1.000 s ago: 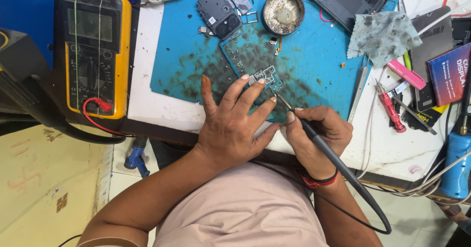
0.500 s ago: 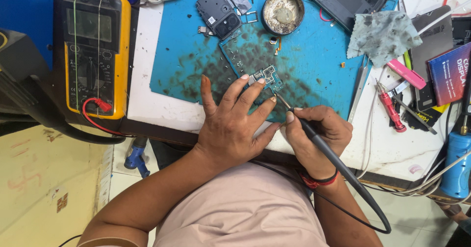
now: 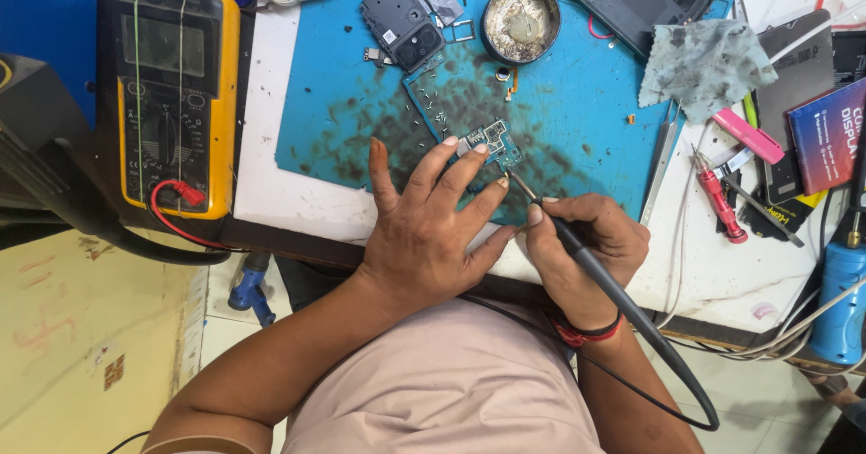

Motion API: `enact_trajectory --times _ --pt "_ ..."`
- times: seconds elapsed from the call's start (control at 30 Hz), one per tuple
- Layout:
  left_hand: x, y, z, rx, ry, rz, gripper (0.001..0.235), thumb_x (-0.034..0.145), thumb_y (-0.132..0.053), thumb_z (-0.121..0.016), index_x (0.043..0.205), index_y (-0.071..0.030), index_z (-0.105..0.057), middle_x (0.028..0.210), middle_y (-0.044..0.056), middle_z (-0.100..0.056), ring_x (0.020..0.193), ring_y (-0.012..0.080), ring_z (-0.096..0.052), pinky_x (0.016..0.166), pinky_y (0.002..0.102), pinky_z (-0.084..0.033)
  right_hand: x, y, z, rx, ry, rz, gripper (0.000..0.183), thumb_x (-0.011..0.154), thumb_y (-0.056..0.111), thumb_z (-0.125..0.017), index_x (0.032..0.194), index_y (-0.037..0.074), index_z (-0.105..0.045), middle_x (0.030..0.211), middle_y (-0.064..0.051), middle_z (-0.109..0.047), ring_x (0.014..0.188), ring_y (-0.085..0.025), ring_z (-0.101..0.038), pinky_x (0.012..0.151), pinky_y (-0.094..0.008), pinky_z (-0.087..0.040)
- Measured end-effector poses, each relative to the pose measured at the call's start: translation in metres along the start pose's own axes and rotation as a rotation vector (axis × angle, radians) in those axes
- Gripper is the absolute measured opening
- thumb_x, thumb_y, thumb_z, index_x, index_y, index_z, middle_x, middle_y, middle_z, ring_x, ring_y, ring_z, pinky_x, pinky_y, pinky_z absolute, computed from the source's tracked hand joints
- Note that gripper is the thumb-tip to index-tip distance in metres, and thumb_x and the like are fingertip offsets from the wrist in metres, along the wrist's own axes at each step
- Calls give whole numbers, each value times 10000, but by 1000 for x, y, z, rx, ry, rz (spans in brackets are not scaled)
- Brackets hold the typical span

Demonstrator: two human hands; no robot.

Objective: The person uses a soldering iron to work on a small circuit board, then picks up a disassembled smartphone to test its battery with a multimeter. Afterward, they use tweezers to place a small component onto the circuit board and continue soldering it into place.

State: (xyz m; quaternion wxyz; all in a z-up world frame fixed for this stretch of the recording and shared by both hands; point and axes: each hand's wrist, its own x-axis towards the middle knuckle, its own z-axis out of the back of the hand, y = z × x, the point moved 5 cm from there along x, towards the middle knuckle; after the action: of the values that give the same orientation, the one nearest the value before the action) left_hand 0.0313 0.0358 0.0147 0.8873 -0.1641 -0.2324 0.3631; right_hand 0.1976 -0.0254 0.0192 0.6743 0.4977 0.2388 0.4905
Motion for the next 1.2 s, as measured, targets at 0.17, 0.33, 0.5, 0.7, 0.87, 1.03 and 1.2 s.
enact_trajectory --times 0.17,0.33,0.5,0.7,0.87,1.03,1.2 --pt "0 0 0 -4 1 0 421 964 -482 -732 1244 -168 -747 1443 112 -554 1421 307 -445 1194 732 28 0 1 -1 -5 2 4 126 908 -34 -777 913 -17 -652 784 -43 -684 674 -39 -605 600 -200 -458" --pt "0 0 -1 -3 3 0 422 963 -484 -732 1243 -168 -748 1448 112 -556 1420 305 -446 1198 728 33 0 1 0 11 9 -4 124 909 -36 -774 913 -15 -651 780 -36 -684 669 -36 -602 594 -197 -453" --pt "0 0 -1 1 2 -1 423 962 -487 -733 1243 -171 -748 1442 111 -556 1419 306 -445 1196 728 36 -1 -2 1 6 -2 -3 125 910 -29 -774 917 -11 -651 790 -35 -684 677 -35 -606 603 -198 -459" --pt "0 0 -1 -3 -1 -1 428 964 -490 -734 1249 -171 -747 1441 108 -557 1420 307 -446 1196 725 38 -2 -3 2 -27 -25 2 125 914 -19 -779 925 -12 -655 791 -33 -684 674 -34 -587 612 -198 -446" --pt "0 0 0 -6 -1 1 425 964 -485 -734 1249 -171 -746 1441 111 -559 1420 307 -447 1199 726 38 -2 -3 1 -1 -17 -12 115 923 -16 -775 931 -12 -661 801 -32 -689 681 -32 -591 615 -196 -450" --pt "0 0 0 -5 2 2 423 965 -483 -733 1252 -171 -746 1440 113 -561 1421 307 -446 1197 726 36 -2 -3 1 9 -17 -17 108 927 -16 -772 943 -15 -665 813 -34 -697 693 -34 -606 620 -196 -460" --pt "1 0 1 -9 0 5 422 964 -483 -730 1248 -172 -745 1440 109 -563 1421 307 -446 1196 727 31 -1 -3 1 -17 -22 7 117 915 -22 -775 924 -12 -659 786 -29 -679 668 -34 -584 605 -196 -441"
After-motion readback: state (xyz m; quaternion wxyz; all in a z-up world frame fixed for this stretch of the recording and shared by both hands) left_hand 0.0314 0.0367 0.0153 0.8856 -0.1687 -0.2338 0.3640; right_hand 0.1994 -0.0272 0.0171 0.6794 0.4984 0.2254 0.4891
